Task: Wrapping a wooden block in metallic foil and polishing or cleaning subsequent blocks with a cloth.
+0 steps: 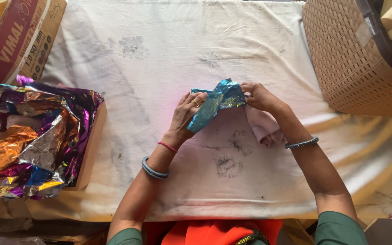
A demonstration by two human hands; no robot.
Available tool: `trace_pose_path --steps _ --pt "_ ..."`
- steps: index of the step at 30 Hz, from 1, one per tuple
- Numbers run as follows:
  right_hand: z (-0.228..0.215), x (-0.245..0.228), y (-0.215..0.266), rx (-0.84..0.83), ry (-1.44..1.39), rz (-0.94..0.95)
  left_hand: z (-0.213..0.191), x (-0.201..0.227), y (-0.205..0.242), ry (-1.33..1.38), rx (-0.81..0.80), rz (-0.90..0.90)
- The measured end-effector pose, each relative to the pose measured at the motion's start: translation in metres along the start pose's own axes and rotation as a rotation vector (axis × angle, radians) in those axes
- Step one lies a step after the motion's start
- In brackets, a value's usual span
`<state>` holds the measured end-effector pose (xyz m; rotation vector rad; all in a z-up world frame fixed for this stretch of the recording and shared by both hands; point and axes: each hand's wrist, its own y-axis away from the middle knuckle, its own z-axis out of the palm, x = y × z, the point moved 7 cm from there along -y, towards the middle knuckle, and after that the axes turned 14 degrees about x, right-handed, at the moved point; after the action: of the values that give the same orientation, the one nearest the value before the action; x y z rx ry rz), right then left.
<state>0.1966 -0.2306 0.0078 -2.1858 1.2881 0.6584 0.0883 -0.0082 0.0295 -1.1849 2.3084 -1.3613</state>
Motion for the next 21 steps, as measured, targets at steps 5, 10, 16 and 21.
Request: trace_pose_path --steps 5,10,16,21 --pt "-0.001 0.005 0.004 0.027 0.010 0.013 -0.020 0.021 -0.017 0.272 -0.115 -0.178" --pt "-0.004 -0.012 0.008 0.004 -0.057 0.075 -0.018 0.067 -0.015 0.249 -0.224 -0.068" --pt "-0.006 -0.012 0.012 0.038 -0.032 0.104 -0.019 0.085 0.024 -0.064 -0.326 0.079" --pt "-0.009 -0.022 0.014 0.039 -0.067 0.038 -0.029 0.097 0.052 0.053 -0.312 0.185"
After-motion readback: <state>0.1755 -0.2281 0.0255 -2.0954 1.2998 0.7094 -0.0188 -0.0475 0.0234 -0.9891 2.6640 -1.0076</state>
